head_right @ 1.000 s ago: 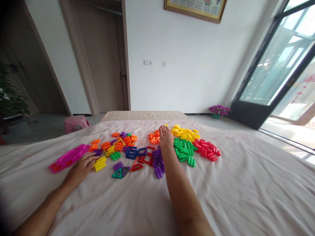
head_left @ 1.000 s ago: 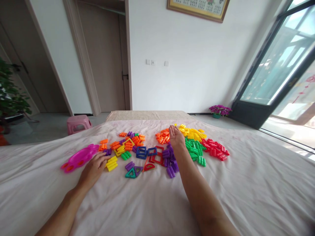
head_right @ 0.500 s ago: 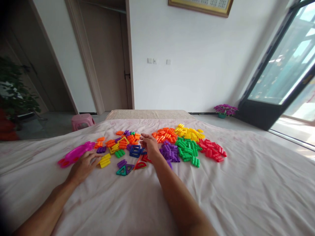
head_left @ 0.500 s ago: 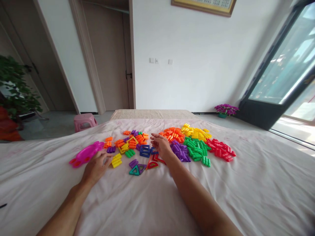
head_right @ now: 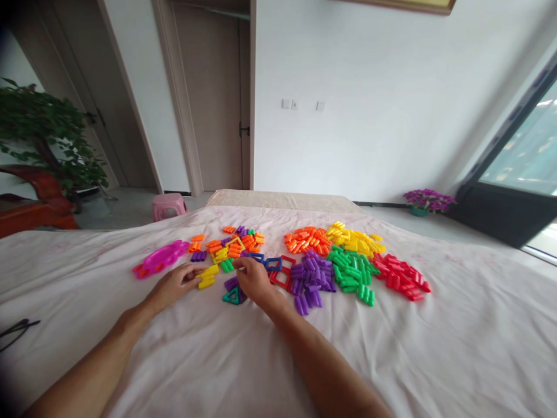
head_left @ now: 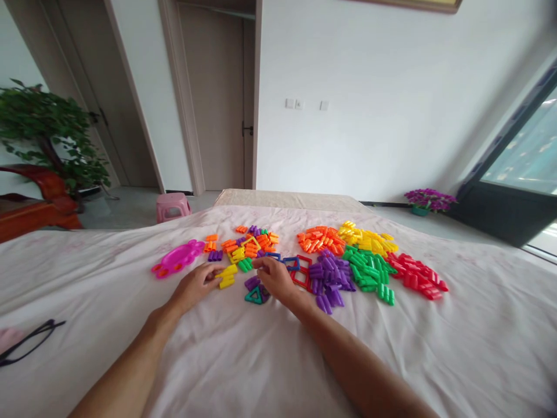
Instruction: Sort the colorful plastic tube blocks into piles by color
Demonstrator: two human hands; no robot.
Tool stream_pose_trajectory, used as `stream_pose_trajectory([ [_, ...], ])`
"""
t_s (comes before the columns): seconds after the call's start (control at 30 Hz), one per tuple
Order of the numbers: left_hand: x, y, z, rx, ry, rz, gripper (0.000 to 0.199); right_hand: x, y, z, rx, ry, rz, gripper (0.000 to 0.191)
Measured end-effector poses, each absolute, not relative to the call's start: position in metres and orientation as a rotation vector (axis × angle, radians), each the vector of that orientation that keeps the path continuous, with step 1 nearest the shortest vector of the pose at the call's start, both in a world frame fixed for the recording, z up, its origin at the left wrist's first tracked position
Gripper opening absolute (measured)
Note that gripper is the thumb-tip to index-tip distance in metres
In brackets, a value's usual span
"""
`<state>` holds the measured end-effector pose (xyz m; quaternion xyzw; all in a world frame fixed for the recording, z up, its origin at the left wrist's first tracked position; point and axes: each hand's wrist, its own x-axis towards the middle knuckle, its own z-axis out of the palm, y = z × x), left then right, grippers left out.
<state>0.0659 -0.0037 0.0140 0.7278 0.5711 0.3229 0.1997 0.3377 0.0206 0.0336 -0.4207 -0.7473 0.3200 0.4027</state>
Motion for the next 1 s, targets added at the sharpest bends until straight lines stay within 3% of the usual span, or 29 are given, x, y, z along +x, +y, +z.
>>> stream_pose_trajectory([
  [0.33, 0.087, -0.007, 0.014, 1.858, 1.435, 1.044, 0.041, 0.324, -0.01, 0.047, -0.924, -2.424, 0.25, 0.021],
  [0.47, 0.089, -0.008, 0.018, 1.873, 1.498, 1.059, 0.037, 0.313, -0.014, 0.048, -0.895, -2.518, 0.126, 0.028],
  [0.53, 0.09, -0.008, 0.019, 1.873, 1.579, 1.075, 0.035, 0.307, -0.016, 0.046, -0.883, -2.551, 0.098, 0.035],
  [0.8, 0.086, -0.005, 0.018, 1.955, 1.687, 1.058, 0.033, 0.303, -0.012, 0.035, -0.816, -2.532, 0.119, 0.031],
  [1.0, 0.076, -0.001, 0.01, 1.984, 1.811, 0.999, 0.036, 0.345, 0.007, 0.058, -0.98, -2.345, 0.217, 0.033],
])
